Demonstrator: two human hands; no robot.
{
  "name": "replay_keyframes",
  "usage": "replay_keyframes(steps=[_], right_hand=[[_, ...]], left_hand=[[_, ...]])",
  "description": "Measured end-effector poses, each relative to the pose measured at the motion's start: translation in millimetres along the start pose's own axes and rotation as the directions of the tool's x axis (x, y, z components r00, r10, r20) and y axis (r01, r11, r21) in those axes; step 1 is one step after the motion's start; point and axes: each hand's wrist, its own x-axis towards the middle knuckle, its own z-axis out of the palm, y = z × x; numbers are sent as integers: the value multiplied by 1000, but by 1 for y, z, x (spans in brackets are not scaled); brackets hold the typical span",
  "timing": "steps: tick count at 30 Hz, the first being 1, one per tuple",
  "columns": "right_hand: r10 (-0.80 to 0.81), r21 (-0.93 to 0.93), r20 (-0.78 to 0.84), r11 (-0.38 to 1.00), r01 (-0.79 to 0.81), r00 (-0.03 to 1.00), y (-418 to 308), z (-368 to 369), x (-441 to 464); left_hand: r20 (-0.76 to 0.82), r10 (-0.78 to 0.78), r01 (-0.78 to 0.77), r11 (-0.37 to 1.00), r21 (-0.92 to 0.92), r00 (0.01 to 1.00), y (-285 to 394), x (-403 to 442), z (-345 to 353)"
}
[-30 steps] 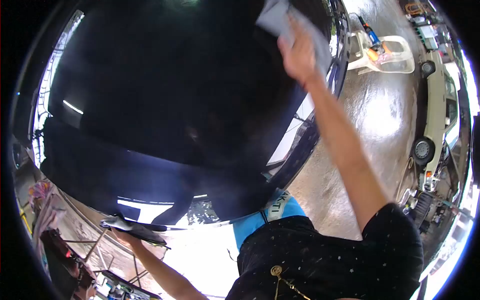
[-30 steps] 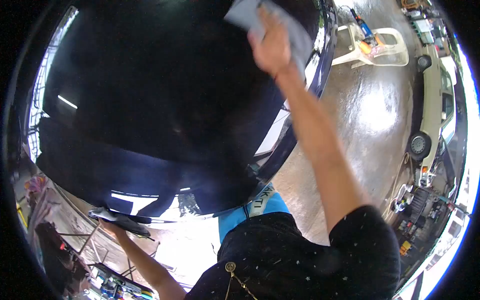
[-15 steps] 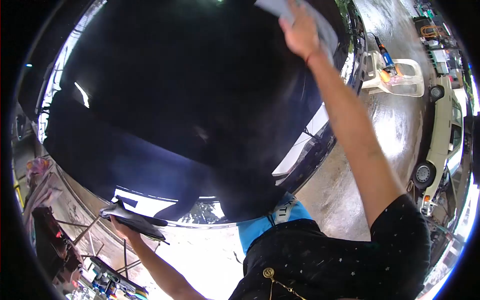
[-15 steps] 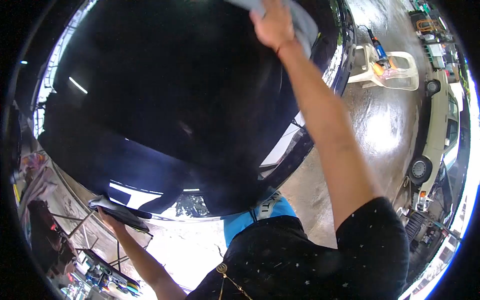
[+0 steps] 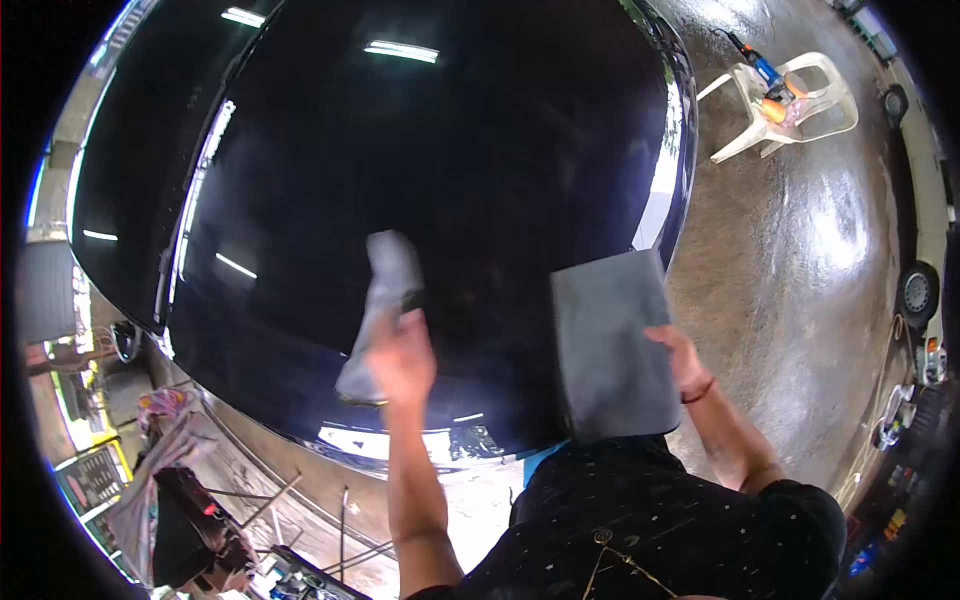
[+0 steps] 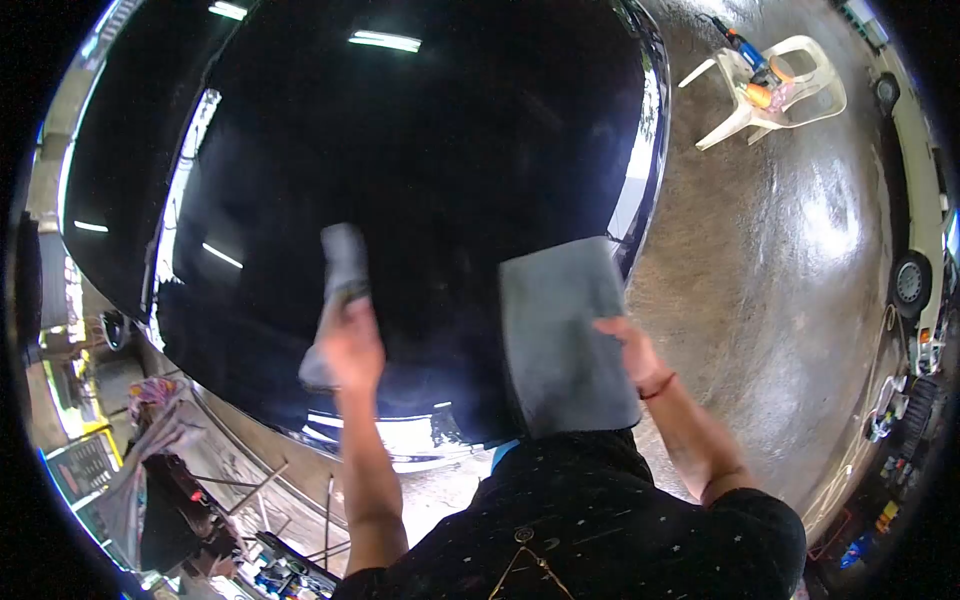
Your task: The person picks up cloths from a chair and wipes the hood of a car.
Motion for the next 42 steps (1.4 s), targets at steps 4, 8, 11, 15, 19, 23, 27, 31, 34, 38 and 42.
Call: replay_keyframes(steps=[4, 8, 11, 15, 19, 23, 27, 31, 34, 38, 42], right_hand=[[-158, 155, -127, 972, 177, 979, -59, 13, -39], [-338, 180, -243, 905, 385, 909, -60, -12, -20], [-359, 167, -292, 893, 417, 886, -45, -24, 9], [-435, 42, -380, 874, 485, 816, -10, -98, 5], [-387, 241, -318, 850, 468, 866, -32, -143, -59], [-566, -126, -410, 812, 570, 715, -28, -230, -7], [-779, -966, -33, 185, 179, 626, -111, -153, 110], [-901, -955, 296, -285, 81, 318, -203, 8, 226], [-831, -860, 509, -490, 140, 223, -245, 147, 274], [-379, -514, 853, -726, 457, 358, -108, 264, 217], [-268, -472, 875, -664, 580, 404, -127, 204, 190]], left_hand=[[-24, 330, -317, 923, 218, 944, 76, 119, 88], [-17, 209, -201, 954, 222, 978, 156, 242, 138], [170, 567, -588, 801, 113, 806, 250, 182, 175], [190, 798, -812, 584, -10, 572, 244, 108, 224], [125, 151, -175, 961, 214, 981, 192, 306, 173], [170, 374, -402, 896, 186, 912, 239, 309, 199], [281, 544, -497, 838, -224, 791, 237, 164, 186], [140, 184, -160, 973, -168, 973, 123, 62, 68], [-81, -86, 51, 932, -358, 993, 39, 5, -6], [-263, -726, 566, 670, -480, 635, -13, 0, -55], [-534, -483, 386, 876, -290, 694, -157, -68, -69]])
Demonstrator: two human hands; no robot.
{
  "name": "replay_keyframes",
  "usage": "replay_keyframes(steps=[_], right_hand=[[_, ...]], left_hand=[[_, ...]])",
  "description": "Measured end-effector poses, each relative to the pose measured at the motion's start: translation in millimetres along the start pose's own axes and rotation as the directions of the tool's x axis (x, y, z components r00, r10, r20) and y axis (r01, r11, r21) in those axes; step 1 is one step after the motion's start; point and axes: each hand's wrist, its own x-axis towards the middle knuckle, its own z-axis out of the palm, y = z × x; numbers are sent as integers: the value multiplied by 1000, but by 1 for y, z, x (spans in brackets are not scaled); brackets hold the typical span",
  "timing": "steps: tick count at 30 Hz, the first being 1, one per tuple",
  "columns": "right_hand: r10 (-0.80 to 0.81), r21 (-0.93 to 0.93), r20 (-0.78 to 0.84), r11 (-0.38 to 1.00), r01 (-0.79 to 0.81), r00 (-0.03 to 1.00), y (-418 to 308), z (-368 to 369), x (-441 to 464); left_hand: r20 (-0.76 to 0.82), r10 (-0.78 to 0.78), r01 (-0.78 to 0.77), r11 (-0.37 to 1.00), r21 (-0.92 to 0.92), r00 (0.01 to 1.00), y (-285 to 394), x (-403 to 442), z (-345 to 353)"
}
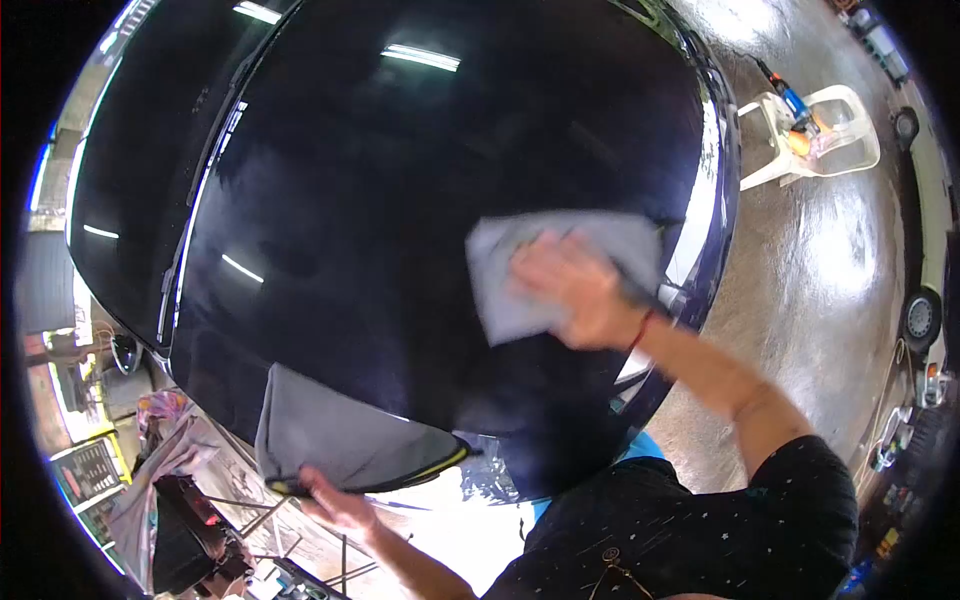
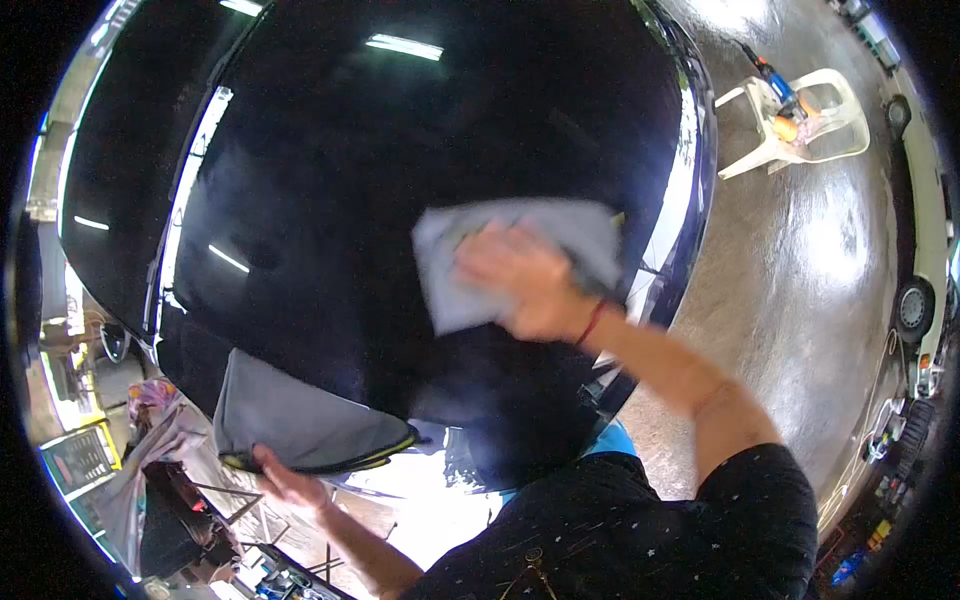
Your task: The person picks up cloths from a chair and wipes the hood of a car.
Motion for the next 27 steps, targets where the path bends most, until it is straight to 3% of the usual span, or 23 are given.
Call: replay_keyframes(steps=[1, 2, 3, 5, 6, 7, 8, 9, 10, 11, 13, 14, 15, 17, 18, 19, 20, 21, 22, 23, 25, 26, 27], right_hand=[[-4, -249, -163, 968, -37, 987, 49, -16, 11], [70, -334, -210, 932, -139, 975, 113, -30, 25], [316, -181, -376, 897, -403, 871, 175, -26, 49], [375, -446, -398, 718, -534, 837, 248, -22, 124], [469, -170, -417, 801, -574, 779, 213, -29, 167], [276, -266, -454, 866, -424, 847, 172, -8, 190], [180, -243, -338, 932, -270, 924, 110, -2, 197], [123, -232, -212, 957, -172, 970, 45, 9, 185], [-33, -238, -189, 971, -13, 981, 2, 39, 154], [-84, -109, 16, 990, 85, 996, -40, 41, 125], [-84, 153, 84, 986, 71, 993, -44, 38, 59], [26, 270, -4, 962, -24, 1000, -9, 30, 41], [120, -39, -45, 992, -122, 992, 22, -4, 26], [315, -235, -341, 884, -405, 886, 130, -18, -9], [604, -13, -400, 748, -663, 689, 191, -19, -25], [543, -308, -395, 682, -664, 741, 270, 6, -57], [688, -66, -390, 642, -764, 612, 225, -3, -40], [811, 172, -341, 552, -816, 476, 166, -3, -25], [601, 16, -341, 773, -634, 723, 106, 4, -36], [521, 55, -212, 851, -522, 827, 42, 2, -40], [386, 174, 138, 897, -406, 912, -61, 22, -86], [264, 286, 270, 896, -339, 926, -101, 34, -108], [149, 465, 340, 831, -304, 928, -120, 30, -113]], left_hand=[[38, -84, 81, 994, 80, 996, 69, 3, -2], [-24, 24, -22, 997, 75, 999, -25, -9, -42], [64, 282, -276, 822, 498, 957, -9, -20, -56], [-49, 48, -31, 955, 294, 998, -1, -35, -73], [-54, -23, 25, 999, 30, 998, -10, -29, -75], [-41, -94, 82, 969, -235, 995, -18, -21, -73], [96, 371, -380, 851, 362, 924, -5, -17, -61], [-301, -443, 490, 867, 96, 844, 89, 9, -9], [-316, -358, 388, 921, 35, 879, 97, 18, 10], [-334, -271, 275, 961, -36, 903, 93, 29, 21], [-214, 144, -102, 976, 194, 966, 52, 31, 16], [41, 632, -550, 637, 540, 774, 52, 39, 10], [61, 565, -496, 662, 561, 823, 49, 33, 4], [-46, 233, -228, 968, 103, 971, -4, 30, -31], [21, 608, -572, 734, 366, 794, 40, 31, -19], [17, 609, -572, 734, 366, 793, 34, 26, -27], [-125, 259, -249, 964, 90, 958, 25, 22, -36], [-142, -160, 125, 966, -226, 977, 16, 15, -42], [-249, -173, 144, 981, -134, 953, 18, 13, -36], [-313, -46, 87, 989, 119, 949, 48, 12, -15], [-339, 17, 6, 998, 67, 941, 53, 14, 7], [-360, -304, 228, 944, -239, 882, 98, 21, 23], [-367, -298, 218, 945, -242, 881, 97, 24, 19]])
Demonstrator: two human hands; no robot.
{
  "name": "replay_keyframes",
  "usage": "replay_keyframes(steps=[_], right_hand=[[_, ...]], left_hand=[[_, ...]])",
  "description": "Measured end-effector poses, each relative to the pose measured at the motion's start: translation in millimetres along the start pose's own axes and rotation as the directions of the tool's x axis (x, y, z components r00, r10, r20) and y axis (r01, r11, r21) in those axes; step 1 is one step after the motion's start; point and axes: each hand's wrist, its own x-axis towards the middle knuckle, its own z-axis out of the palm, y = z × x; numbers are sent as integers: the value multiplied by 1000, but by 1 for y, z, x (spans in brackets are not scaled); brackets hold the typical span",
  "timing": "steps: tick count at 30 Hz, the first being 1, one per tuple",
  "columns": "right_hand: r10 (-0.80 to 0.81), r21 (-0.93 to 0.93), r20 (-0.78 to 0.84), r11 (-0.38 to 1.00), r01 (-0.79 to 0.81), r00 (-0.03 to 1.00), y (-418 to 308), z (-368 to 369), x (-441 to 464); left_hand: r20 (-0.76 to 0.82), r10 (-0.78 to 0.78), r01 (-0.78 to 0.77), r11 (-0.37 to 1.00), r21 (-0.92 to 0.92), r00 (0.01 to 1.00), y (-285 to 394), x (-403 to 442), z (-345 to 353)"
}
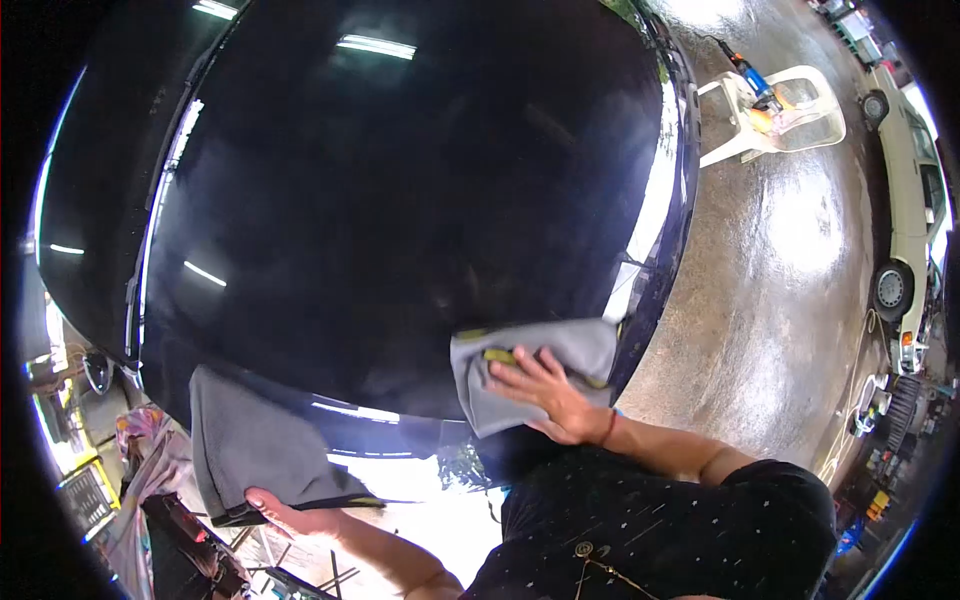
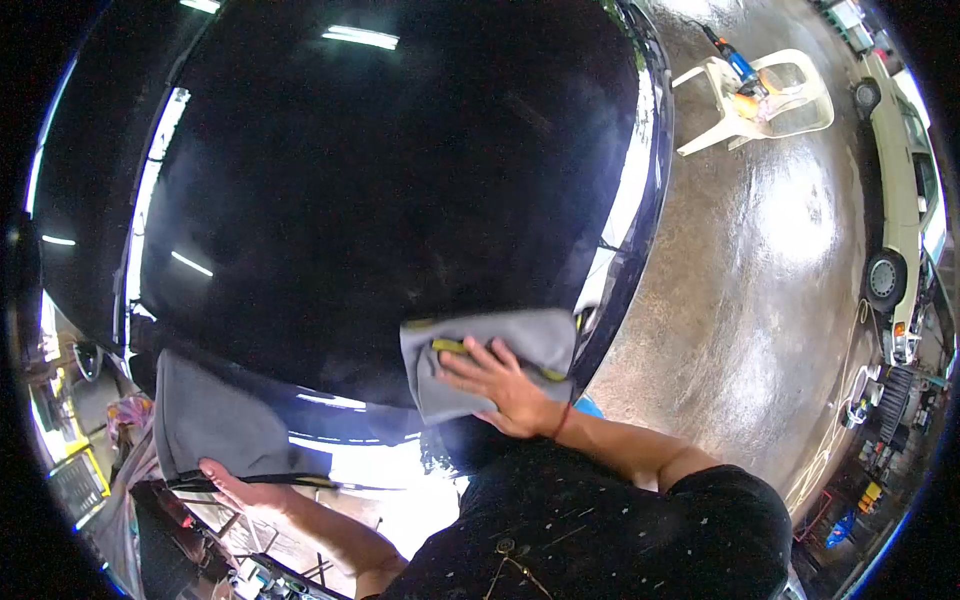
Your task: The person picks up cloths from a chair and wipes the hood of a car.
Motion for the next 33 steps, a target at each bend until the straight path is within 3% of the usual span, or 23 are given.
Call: replay_keyframes(steps=[1, 2, 3, 4, 5, 7, 8, 9, 10, 12, 13, 14, 15, 16, 18, 20, 22, 23, 24, 27, 29, 31, 33], right_hand=[[15, 220, 63, 975, -29, 998, -6, -5, -13], [283, 614, 237, 697, -369, 929, 12, -11, -28], [401, 776, 505, 176, -606, 764, 16, -31, -33], [518, 891, 369, 39, -452, 772, 20, -50, -36], [520, 917, 170, 228, -328, 837, -10, -96, -33], [382, 993, 82, -112, -42, 920, 10, -125, -30], [374, 993, 79, -109, -40, 924, 7, -132, -28], [403, 991, 15, -128, 40, 915, 6, -139, -29], [429, 982, -45, -146, 118, 902, 5, -142, -29], [414, 967, -70, -195, 164, 908, 20, -133, -29], [411, 946, -94, -246, 210, 907, 24, -128, -27], [395, 947, -89, -251, 201, 914, 16, -125, -25], [460, 950, -124, -201, 239, 879, 2, -125, -23], [521, 951, -159, -149, 272, 839, -13, -125, -23], [459, 956, -135, -172, 237, 878, -31, -120, -30], [379, 951, -57, -261, 166, 924, -38, -108, -38], [321, 964, 0, -250, 85, 947, -58, -90, -43], [276, 973, 65, -230, 0, 959, -67, -82, -45], [259, 975, 67, -220, -9, 963, -73, -71, -49], [139, 979, 21, -204, 8, 990, -115, -53, -59], [200, 998, -13, -66, 26, 980, -112, -54, -75], [218, 989, -67, 144, 36, 974, -93, -58, -87], [260, 989, -144, 73, 130, 955, -112, -62, -94]], left_hand=[[72, 530, -535, 841, 84, 845, -3, 11, -3], [184, 883, -901, 416, 122, 432, -3, 17, -6], [196, 834, -854, 483, 195, 516, 4, 13, -12], [161, 865, -878, 455, 146, 475, 5, 20, -16], [209, 834, -859, 486, 160, 511, 7, 22, -25], [227, 742, -776, 595, 209, 631, 14, 19, -35], [188, 714, -736, 669, 103, 675, 31, 17, -27], [156, 327, -323, 945, -50, 932, 49, 6, -27], [197, -132, 172, 964, -202, 972, 94, -13, -19], [291, -86, 130, 982, -135, 953, 71, -6, -36], [357, 358, -277, 925, -259, 863, 70, -5, -38], [362, 725, -609, 689, -392, 587, 70, -3, -39], [482, 284, -198, 955, -222, 829, 76, 7, -36], [499, -234, 281, 959, -21, 835, 80, 25, -28], [734, 7, -258, 938, 230, 679, 54, 58, -1], [678, 262, -535, 813, 228, 687, 50, 47, -4], [740, 329, -241, 943, -228, 586, 94, -9, -8], [918, 12, 170, 982, -86, 396, 119, -41, -20], [997, 0, 486, 873, -36, 75, 139, -66, -28], [983, 151, 491, 852, -181, 100, 144, -115, -41], [908, 333, -175, 939, -296, 254, 155, -116, -56], [845, 450, -270, 885, -379, 289, 169, -117, -74], [756, 550, -407, 819, -405, 355, 185, -117, -100]])
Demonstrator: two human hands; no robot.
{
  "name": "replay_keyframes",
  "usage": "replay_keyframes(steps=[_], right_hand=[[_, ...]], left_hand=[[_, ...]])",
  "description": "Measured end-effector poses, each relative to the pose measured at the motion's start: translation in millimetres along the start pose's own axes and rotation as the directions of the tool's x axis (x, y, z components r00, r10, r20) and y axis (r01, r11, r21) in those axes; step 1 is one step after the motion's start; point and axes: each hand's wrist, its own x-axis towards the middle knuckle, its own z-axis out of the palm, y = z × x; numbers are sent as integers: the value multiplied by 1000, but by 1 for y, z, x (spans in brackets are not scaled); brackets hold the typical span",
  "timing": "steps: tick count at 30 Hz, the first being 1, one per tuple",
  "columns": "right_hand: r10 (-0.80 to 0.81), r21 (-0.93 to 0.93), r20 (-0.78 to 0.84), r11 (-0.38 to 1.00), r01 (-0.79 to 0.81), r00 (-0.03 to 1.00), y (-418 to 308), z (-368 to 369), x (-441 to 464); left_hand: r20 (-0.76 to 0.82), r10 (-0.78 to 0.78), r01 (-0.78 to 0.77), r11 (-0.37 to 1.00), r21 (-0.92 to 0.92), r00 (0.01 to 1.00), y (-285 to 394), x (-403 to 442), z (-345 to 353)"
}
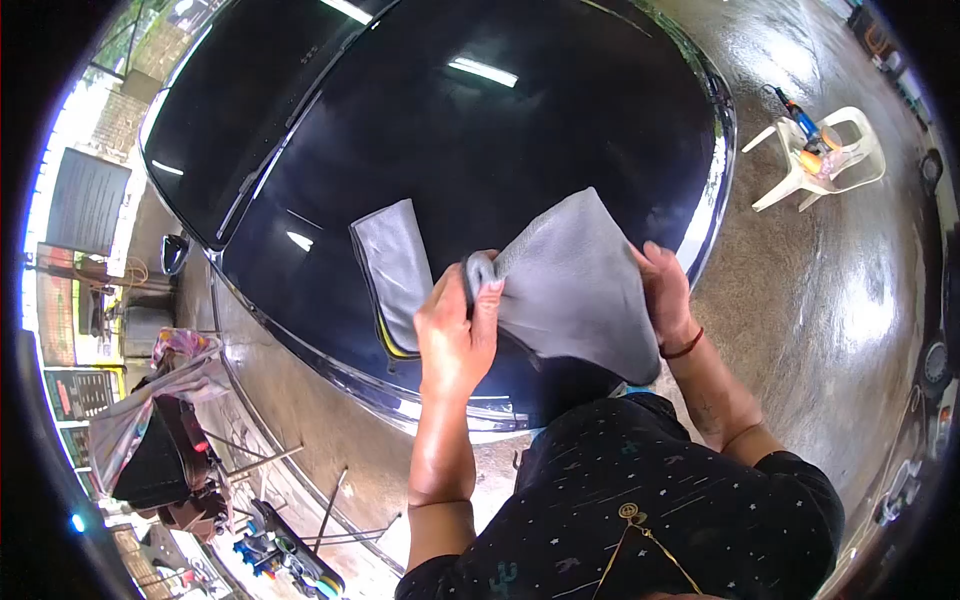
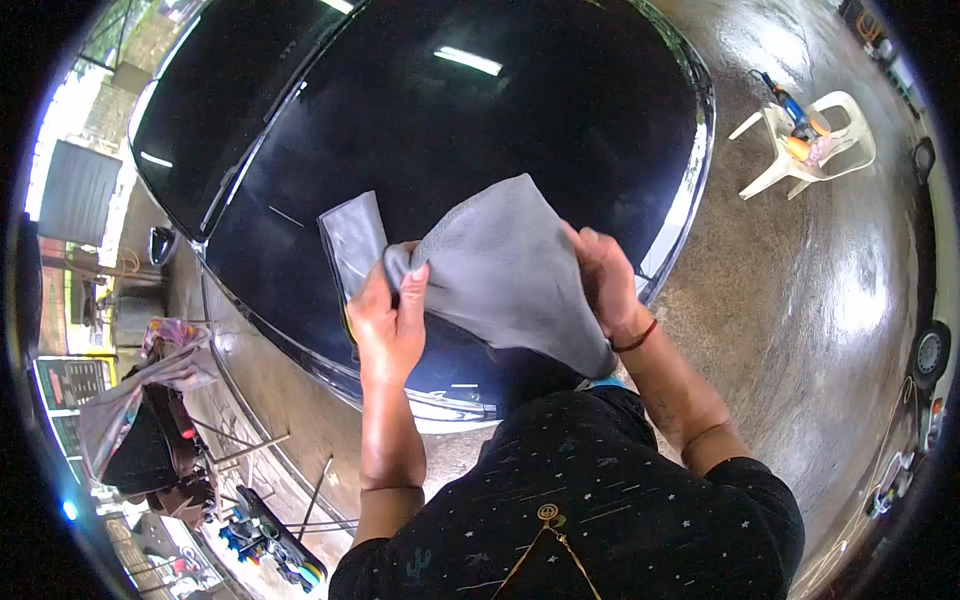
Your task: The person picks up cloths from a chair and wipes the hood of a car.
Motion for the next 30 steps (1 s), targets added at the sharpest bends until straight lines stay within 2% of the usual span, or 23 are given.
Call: replay_keyframes(steps=[1, 2, 3, 5, 6, 7, 9, 10, 12, 14, 15, 16, 17, 19, 21, 22, 23, 25, 26, 27, 28, 29, 30], right_hand=[[-57, 92, -52, 994, 61, 997, -4, 9, -4], [-104, 166, 44, 982, 95, 994, -9, 13, -4], [-116, 166, 46, 980, 107, 992, -16, 9, -6], [-154, -22, 140, 987, 158, 978, -29, 2, -15], [-227, -56, 174, 969, 239, 958, -34, 10, -22], [-257, -41, 349, 957, 289, 901, -40, 3, -23], [-139, -426, 328, 861, 277, 934, -49, 14, -39], [-138, -425, 334, 861, 280, 932, -45, 18, -43], [-356, -594, 366, 622, 511, 860, -34, 29, -43], [-590, -709, 135, 503, 494, 796, -33, 29, -44], [-689, -772, 14, 453, 446, 725, -36, 27, -45], [-802, -747, 102, 329, 577, 589, -38, 25, -45], [-872, -770, 150, 192, 608, 466, -41, 36, -55], [-957, -760, 211, -32, 649, 199, -45, 57, -70], [-987, -405, 151, -117, 907, -60, -51, 76, -78], [-980, -339, 125, -192, 921, -158, -58, 84, -84], [-981, -299, 7, -185, 936, -192, -65, 95, -82], [-945, -25, -288, 170, 985, 156, -78, 162, -94], [-945, -19, -287, 167, 986, 155, -72, 180, -87], [-941, 233, -54, 315, 920, 335, -66, 197, -78], [-874, 426, 220, 485, 764, 433, -60, 211, -70], [-754, 529, 495, 656, 538, 432, -55, 217, -65], [-752, 535, 503, 658, 530, 426, -51, 214, -63]], left_hand=[[0, 12, -12, 1000, -2, 1000, 5, -7, -5], [-74, 55, -55, 998, 5, 996, 8, -13, -11], [-150, 98, -97, 995, 15, 984, 11, -16, -17], [-323, 307, -310, 950, 44, 895, 5, -19, -24], [-345, 339, -341, 938, 60, 875, 7, -20, -29], [-365, 371, -369, 926, 77, 854, 10, -22, -34], [-363, 322, -321, 945, 64, 875, 19, -26, -40], [-305, 332, -321, 943, 87, 892, 25, -28, -44], [-254, 304, -283, 952, 119, 918, 40, -31, -55], [-379, 248, -216, 968, 126, 892, 37, -34, -64], [-444, 217, -177, 976, 128, 869, 37, -36, -71], [-474, 275, -209, 960, 187, 836, 33, -39, -76], [-473, 403, -324, 914, 243, 784, 38, -43, -80], [-513, 621, -526, 781, 337, 593, 35, -59, -81], [-554, 662, -587, 734, 342, 505, 64, -83, -88], [-582, 669, -692, 683, 236, 462, 81, -86, -95], [-613, 668, -781, 611, 127, 422, 100, -86, -103], [-526, 692, -825, 565, -31, 494, 130, -77, -115], [-526, 696, -827, 562, -26, 489, 143, -60, -110], [-457, 729, -784, 612, 103, 509, 160, -30, -96], [-387, 752, -730, 641, 238, 534, 175, -1, -81], [-317, 760, -663, 650, 372, 567, 184, 14, -74], [-331, 667, -607, 745, 276, 668, 185, 16, -72]])
